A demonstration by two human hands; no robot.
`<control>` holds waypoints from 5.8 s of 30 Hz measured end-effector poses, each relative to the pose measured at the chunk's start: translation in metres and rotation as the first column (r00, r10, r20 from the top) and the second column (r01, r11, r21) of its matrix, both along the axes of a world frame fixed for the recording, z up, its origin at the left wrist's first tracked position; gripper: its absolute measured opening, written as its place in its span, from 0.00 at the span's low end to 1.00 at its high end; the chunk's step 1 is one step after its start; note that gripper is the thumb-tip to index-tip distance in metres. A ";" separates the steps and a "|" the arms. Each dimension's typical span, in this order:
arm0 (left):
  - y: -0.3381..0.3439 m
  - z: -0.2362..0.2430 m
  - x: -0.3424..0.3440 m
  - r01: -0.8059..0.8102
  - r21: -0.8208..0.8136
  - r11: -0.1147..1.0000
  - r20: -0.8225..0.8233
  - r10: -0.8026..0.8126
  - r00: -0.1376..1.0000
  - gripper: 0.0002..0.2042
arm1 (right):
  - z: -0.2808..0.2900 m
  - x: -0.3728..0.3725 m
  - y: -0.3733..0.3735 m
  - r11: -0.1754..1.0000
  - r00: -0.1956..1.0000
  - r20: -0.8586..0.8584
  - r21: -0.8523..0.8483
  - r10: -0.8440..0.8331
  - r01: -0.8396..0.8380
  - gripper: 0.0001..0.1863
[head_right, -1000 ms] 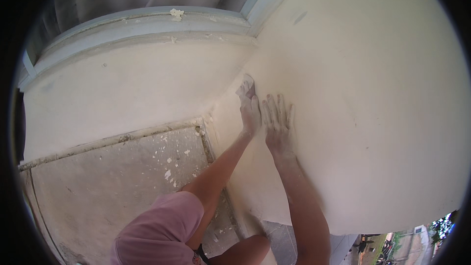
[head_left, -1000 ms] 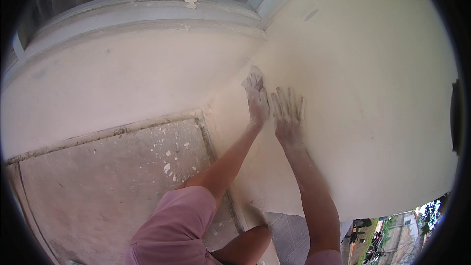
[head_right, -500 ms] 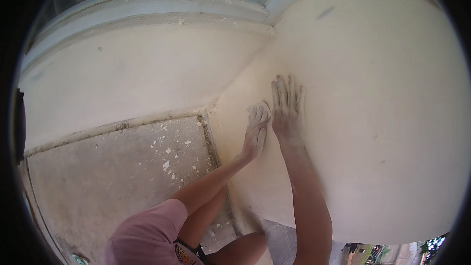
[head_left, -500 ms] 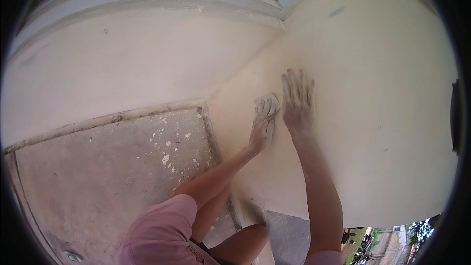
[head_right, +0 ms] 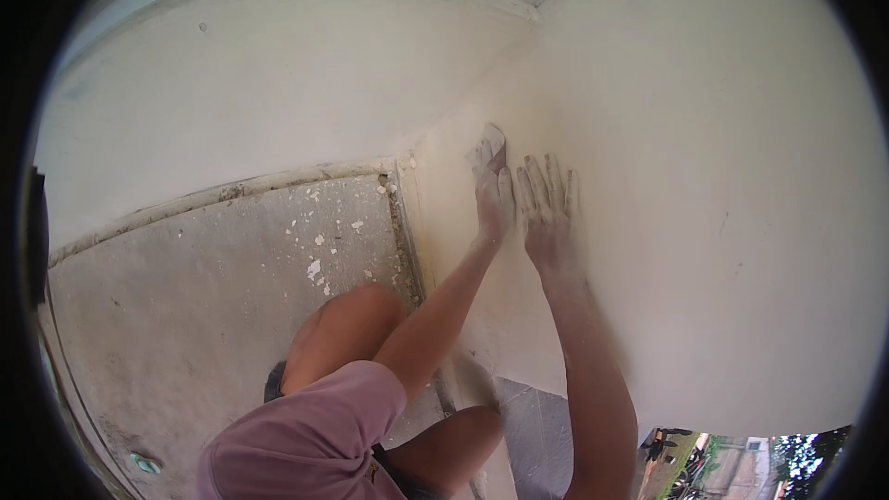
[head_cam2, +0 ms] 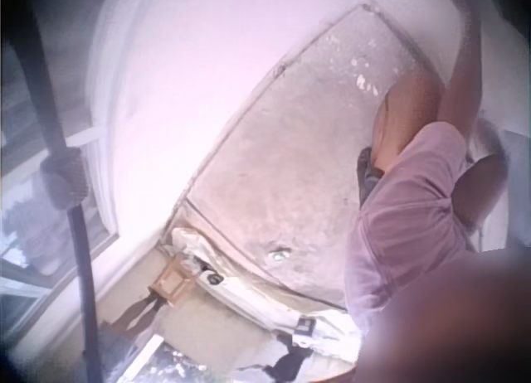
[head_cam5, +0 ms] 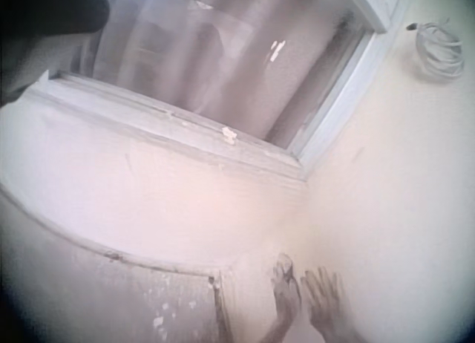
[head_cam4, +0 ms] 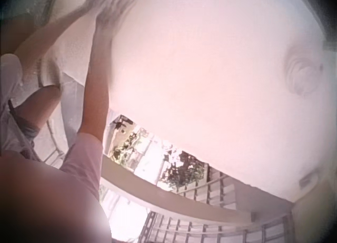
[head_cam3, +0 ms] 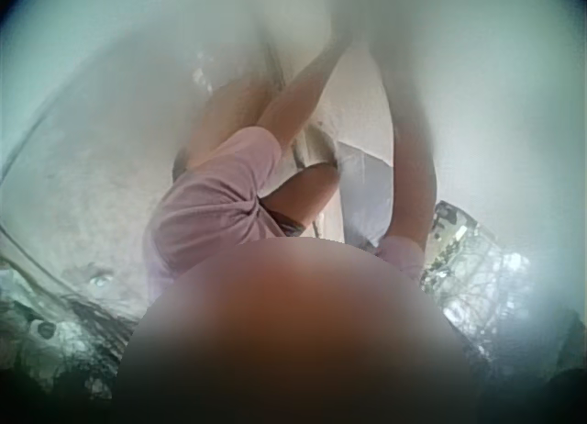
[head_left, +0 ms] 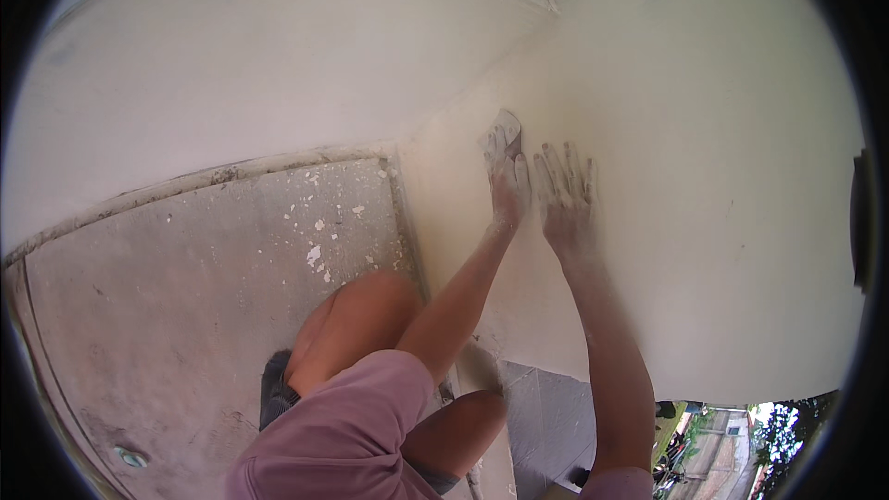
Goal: The person wipes a light-colored exterior wall with a cloth, focusing on the area around a window frame and the lower wall sections. They repeatedly rub and wipe the surface, occasionally moving to different spots along the wall.
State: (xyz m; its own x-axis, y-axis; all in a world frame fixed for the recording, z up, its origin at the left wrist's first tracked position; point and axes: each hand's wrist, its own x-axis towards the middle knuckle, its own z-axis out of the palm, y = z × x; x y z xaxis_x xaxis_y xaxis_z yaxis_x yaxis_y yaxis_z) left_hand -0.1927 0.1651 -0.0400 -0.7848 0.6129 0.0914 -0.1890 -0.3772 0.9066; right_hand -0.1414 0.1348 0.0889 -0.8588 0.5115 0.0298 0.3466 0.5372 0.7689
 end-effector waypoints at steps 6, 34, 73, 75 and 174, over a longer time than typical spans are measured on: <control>-0.105 -0.035 0.109 0.083 -0.063 0.995 -0.312 -0.099 0.945 0.19 | 0.006 0.010 -0.001 0.995 0.987 0.136 0.062 -0.088 0.080 0.30; -0.148 -0.068 0.172 0.266 -0.087 0.960 -0.059 -0.271 0.961 0.19 | -0.040 0.125 -0.090 0.987 0.964 0.212 0.006 -0.157 0.160 0.33; 0.002 -0.139 -0.027 0.107 -0.020 0.994 -0.123 -0.109 0.986 0.22 | -0.041 -0.059 0.049 0.998 0.996 0.060 0.018 -0.061 0.060 0.31; -0.006 -0.150 -0.020 0.100 -0.013 0.995 -0.208 -0.100 0.973 0.21 | -0.045 -0.059 0.050 0.997 0.996 0.060 0.009 -0.072 0.072 0.31; -0.164 -0.095 0.110 0.487 0.101 0.868 -0.982 0.166 -0.092 0.20 | -0.086 0.239 -0.164 0.904 0.913 -0.406 0.405 0.047 0.134 0.21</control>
